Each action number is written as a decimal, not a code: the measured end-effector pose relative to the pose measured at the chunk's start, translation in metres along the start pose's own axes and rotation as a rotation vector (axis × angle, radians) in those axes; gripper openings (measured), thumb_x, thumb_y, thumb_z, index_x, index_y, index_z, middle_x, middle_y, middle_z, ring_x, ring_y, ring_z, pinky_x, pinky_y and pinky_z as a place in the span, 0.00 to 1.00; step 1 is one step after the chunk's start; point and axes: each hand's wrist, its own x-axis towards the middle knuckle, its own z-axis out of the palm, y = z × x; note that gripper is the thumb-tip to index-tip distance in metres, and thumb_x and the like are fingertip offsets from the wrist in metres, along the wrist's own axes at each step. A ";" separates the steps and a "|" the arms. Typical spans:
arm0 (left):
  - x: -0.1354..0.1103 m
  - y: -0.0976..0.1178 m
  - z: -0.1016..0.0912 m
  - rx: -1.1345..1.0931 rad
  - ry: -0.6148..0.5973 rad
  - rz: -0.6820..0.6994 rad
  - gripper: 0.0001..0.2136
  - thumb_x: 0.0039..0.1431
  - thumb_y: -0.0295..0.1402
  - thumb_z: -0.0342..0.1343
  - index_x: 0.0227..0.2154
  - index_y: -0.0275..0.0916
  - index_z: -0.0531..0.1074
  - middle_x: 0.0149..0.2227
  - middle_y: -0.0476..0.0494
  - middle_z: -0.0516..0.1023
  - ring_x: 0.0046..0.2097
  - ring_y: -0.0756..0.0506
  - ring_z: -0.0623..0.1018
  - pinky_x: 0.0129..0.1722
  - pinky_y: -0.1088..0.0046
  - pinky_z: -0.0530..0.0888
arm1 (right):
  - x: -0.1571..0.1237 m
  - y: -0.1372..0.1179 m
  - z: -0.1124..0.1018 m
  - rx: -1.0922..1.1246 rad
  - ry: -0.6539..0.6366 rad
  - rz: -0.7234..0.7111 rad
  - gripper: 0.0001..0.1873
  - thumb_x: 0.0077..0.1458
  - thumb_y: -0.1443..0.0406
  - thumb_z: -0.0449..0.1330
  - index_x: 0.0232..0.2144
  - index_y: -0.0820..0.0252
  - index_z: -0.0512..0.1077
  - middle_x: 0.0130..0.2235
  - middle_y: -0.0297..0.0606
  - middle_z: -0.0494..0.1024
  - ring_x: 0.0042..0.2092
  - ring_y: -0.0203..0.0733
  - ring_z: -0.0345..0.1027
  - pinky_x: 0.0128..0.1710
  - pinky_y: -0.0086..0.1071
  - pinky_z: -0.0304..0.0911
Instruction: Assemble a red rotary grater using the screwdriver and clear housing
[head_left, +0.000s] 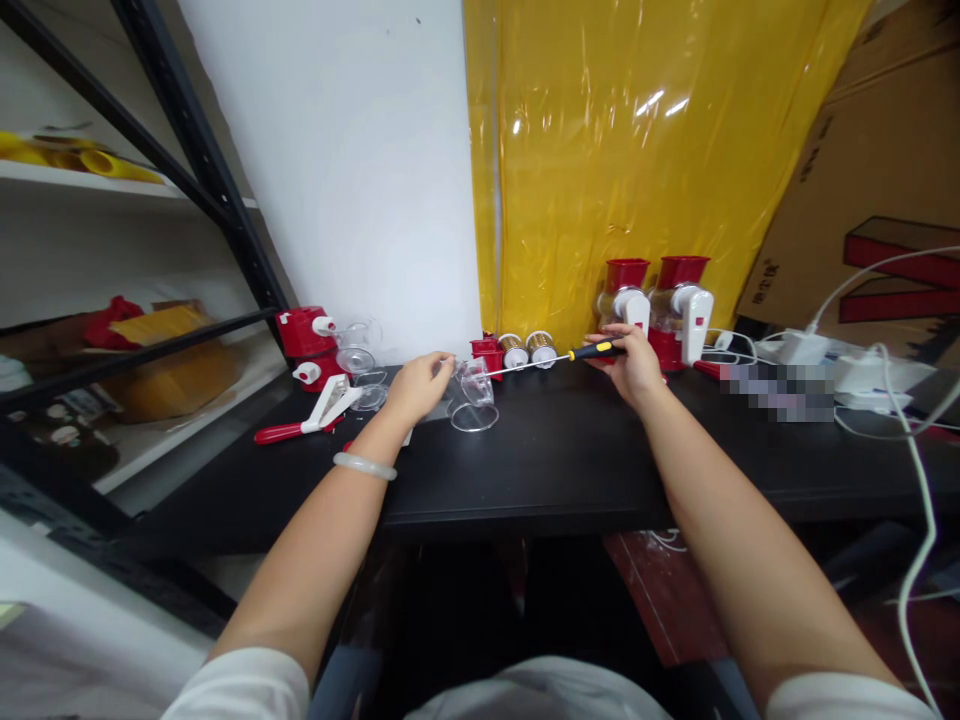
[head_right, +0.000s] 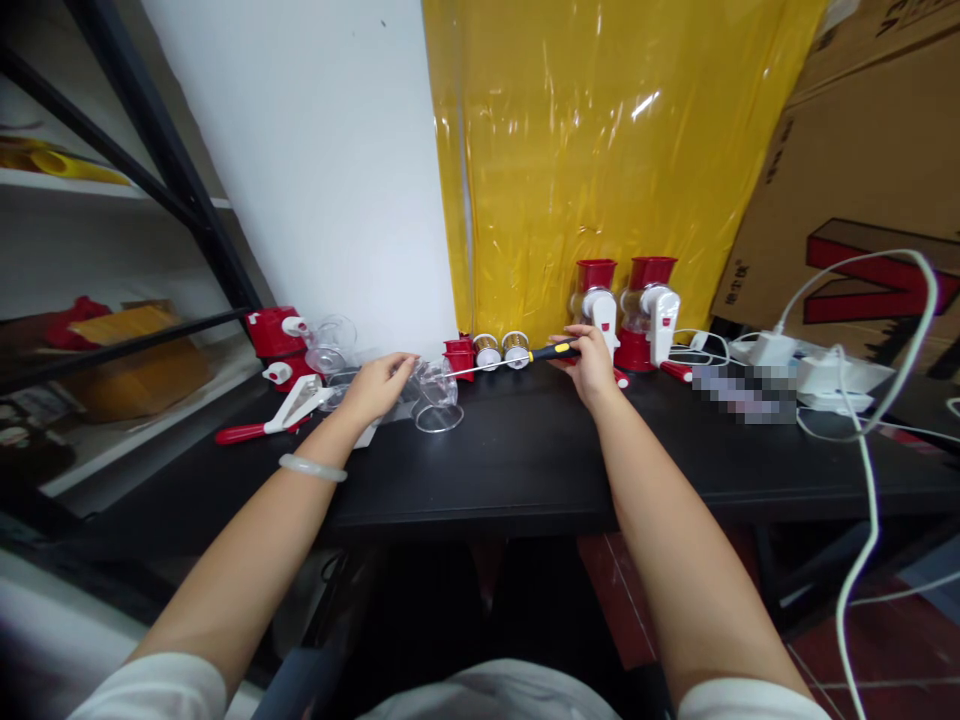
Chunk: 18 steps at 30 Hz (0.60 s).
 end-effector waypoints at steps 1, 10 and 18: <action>0.000 0.000 0.000 -0.001 0.001 -0.002 0.21 0.66 0.45 0.42 0.47 0.42 0.76 0.48 0.42 0.81 0.50 0.40 0.78 0.50 0.68 0.71 | 0.000 0.000 0.000 0.031 -0.026 0.001 0.08 0.46 0.66 0.57 0.33 0.55 0.67 0.31 0.34 0.80 0.38 0.43 0.76 0.34 0.41 0.74; 0.000 0.000 0.000 0.006 -0.004 0.001 0.21 0.67 0.45 0.41 0.47 0.41 0.76 0.48 0.41 0.80 0.50 0.40 0.78 0.49 0.67 0.71 | -0.001 -0.001 -0.001 -0.320 0.119 -0.119 0.15 0.49 0.53 0.63 0.23 0.58 0.69 0.16 0.30 0.68 0.16 0.33 0.62 0.12 0.26 0.58; 0.000 0.001 -0.001 0.013 -0.011 -0.013 0.21 0.66 0.45 0.41 0.48 0.41 0.76 0.48 0.42 0.80 0.50 0.41 0.78 0.49 0.68 0.71 | 0.001 0.000 -0.003 -0.010 -0.003 -0.026 0.08 0.49 0.58 0.58 0.32 0.53 0.66 0.26 0.28 0.75 0.30 0.39 0.73 0.29 0.39 0.74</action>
